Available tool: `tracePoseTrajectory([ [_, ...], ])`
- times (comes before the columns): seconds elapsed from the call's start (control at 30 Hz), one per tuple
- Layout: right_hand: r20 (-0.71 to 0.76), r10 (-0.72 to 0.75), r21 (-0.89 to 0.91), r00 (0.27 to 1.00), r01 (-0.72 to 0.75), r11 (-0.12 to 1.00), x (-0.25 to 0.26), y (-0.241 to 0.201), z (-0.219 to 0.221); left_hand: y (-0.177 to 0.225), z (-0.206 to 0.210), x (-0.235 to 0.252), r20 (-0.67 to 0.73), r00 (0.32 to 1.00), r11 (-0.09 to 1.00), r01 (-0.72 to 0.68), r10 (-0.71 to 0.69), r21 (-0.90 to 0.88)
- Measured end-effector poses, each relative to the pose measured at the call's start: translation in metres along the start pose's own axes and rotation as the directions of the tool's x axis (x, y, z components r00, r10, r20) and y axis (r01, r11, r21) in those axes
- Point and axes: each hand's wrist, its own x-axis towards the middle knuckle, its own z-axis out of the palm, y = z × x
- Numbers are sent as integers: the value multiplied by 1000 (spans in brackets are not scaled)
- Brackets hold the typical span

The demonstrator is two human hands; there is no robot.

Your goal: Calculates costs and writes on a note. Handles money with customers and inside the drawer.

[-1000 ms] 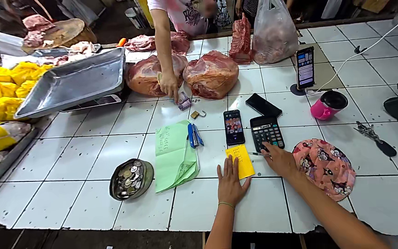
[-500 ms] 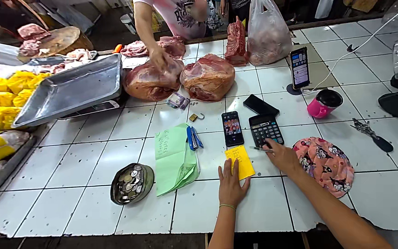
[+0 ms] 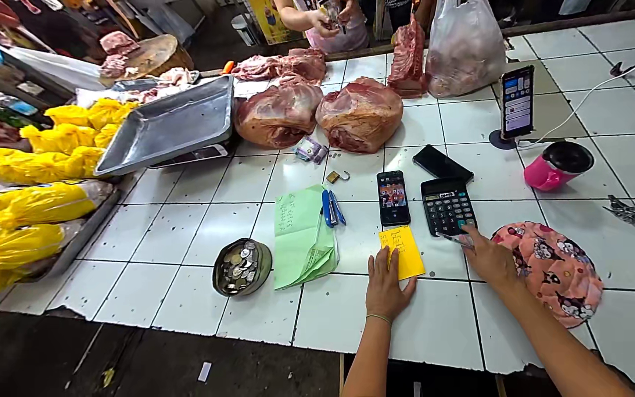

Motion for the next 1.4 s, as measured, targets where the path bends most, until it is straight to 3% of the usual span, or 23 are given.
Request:
tracePoseTrajectory([
  [0.07, -124, -111, 10, 986, 113, 994, -12, -2, 4, 0, 0, 1, 9, 1000, 1000, -1, 1, -4],
  [0.1, -116, -132, 19, 984, 135, 991, -19, -4, 5, 0, -1, 1, 21, 1000, 1000, -3, 3, -2],
  [0.23, 44, -95, -6, 994, 96, 995, -28, -12, 8, 0, -2, 2, 61, 998, 1000, -9, 8, 21],
  [0.4, -39, -64, 37, 997, 65, 997, 8, -18, -3, 1, 3, 1, 49, 999, 1000, -5, 4, 22],
  [0.53, 118, 16, -30, 993, -13, 999, 22, -15, 3, 0, 3, 1, 36, 999, 1000, -8, 7, 22],
  [0.6, 78, -6, -22, 997, 7, 1000, 23, -16, 3, -1, 3, 2, 31, 999, 1000, -9, 9, 21],
  [0.7, 169, 50, -27, 984, -46, 999, 29, -23, -6, -1, 3, 1, 39, 999, 1000, -4, 3, 21],
  [0.8, 146, 53, -5, 988, -52, 999, 48, -33, -16, -2, 3, 1, 43, 999, 1000, -5, 4, 16],
  [0.9, 303, 146, -80, 942, -128, 989, 67, -38, -20, -2, 3, 0, 41, 999, 1000, -6, 5, 14],
  [0.97, 243, 126, -39, 962, -120, 992, 64, -36, -23, -3, 3, 1, 14, 1000, 1000, -11, 12, -13],
  [1.07, -4, 23, 43, 1000, -23, 999, 39, -26, -24, -3, 3, -1, -50, 999, 998, -11, 9, -58],
  [1.13, -77, -8, 46, 997, 12, 999, 24, -18, -22, -3, 3, -2, -80, 997, 996, -12, 6, -83],
  [1.33, -110, -56, 11, 992, 57, 998, 11, -4, -5, -4, 5, -3, -110, 994, 996, -26, 17, -82],
  [1.4, -44, -26, -5, 999, 26, 1000, 11, -3, -2, -4, 4, -3, -103, 994, 997, -30, 23, -76],
])
